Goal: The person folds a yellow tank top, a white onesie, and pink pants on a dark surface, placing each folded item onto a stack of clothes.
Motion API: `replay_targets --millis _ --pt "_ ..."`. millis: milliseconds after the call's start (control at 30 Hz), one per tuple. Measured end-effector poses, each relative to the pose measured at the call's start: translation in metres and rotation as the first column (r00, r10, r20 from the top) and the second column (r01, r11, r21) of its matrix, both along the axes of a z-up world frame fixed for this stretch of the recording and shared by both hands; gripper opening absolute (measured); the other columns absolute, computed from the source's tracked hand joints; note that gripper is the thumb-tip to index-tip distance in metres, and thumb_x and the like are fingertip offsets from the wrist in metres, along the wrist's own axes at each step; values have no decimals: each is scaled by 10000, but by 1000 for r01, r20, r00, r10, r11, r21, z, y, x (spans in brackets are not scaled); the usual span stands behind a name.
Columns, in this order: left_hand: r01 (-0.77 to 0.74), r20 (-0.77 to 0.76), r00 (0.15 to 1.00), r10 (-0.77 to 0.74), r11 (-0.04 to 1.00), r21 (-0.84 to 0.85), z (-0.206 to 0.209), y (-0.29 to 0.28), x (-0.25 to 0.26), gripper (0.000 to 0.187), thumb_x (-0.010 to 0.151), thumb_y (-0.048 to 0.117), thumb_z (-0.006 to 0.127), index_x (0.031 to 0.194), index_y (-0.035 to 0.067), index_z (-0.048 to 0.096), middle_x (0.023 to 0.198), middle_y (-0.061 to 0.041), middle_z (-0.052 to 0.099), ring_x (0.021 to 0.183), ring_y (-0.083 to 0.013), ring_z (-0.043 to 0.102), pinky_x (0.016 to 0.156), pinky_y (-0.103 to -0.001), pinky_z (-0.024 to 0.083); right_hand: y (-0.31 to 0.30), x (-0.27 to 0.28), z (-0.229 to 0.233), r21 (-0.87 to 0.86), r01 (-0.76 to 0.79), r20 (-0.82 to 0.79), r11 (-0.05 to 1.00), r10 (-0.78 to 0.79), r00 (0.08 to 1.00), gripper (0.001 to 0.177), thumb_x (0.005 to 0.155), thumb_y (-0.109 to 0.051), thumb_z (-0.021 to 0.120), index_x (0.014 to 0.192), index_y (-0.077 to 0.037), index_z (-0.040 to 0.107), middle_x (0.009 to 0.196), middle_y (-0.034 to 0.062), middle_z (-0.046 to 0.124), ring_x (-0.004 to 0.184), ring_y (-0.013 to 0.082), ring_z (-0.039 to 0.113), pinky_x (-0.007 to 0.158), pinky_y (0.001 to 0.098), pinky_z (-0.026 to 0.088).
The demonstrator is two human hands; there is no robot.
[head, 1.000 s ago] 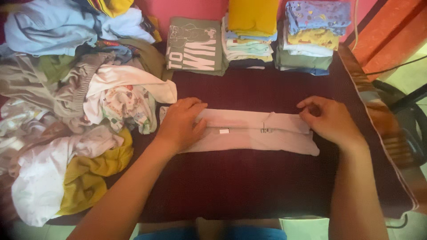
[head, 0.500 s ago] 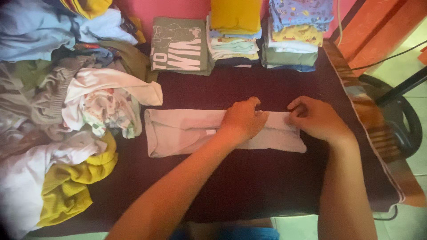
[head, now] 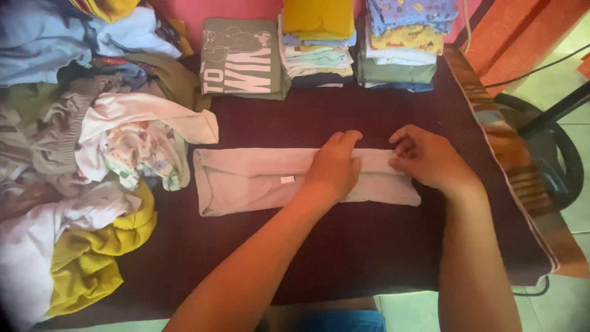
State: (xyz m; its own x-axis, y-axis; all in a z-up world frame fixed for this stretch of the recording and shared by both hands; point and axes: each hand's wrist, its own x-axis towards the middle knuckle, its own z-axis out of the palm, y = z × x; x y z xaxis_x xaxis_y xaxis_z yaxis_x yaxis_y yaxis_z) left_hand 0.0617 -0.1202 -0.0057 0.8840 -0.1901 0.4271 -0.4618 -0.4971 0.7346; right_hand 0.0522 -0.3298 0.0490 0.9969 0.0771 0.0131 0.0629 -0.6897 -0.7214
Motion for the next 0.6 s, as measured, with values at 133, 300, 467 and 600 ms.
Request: replay_targets --millis 133,300,467,600 --pt "21 242 969 -56 989 145 -9 -2 4 403 939 148 628 1338 91 603 1330 -148 637 1260 -351 624 1070 -464 503 9 0 2 -90 52 61 995 -46 997 420 797 -79 769 1199 -59 651 983 108 718 862 206 688 733 371 552" --pt "36 151 981 -123 877 479 0 -6 -17 807 891 456 613 1488 -20 352 1560 -246 354 1449 -402 334 1155 -572 243 34 12 -13 -62 -28 466 998 54 883 524 908 -205 752 1357 -21 555 1317 207 662 1244 322 644 1025 392 498" --pt "263 -190 963 -190 813 519 28 5 -27 968 851 538 607 1570 25 211 1626 -226 209 1514 -369 185 1221 -534 113 61 17 -34 -300 -196 217 934 267 939 711 1019 -405 524 1623 -109 293 1664 244 237 1544 397 196 1179 596 158" --pt "43 21 998 -64 845 533 22 60 -30 729 869 402 661 1422 -17 438 1563 -251 380 1456 -416 354 1153 -587 248 69 11 -30 -314 -211 245 926 293 924 673 1032 -415 469 1612 -122 294 1682 222 212 1581 391 153 1218 624 112"
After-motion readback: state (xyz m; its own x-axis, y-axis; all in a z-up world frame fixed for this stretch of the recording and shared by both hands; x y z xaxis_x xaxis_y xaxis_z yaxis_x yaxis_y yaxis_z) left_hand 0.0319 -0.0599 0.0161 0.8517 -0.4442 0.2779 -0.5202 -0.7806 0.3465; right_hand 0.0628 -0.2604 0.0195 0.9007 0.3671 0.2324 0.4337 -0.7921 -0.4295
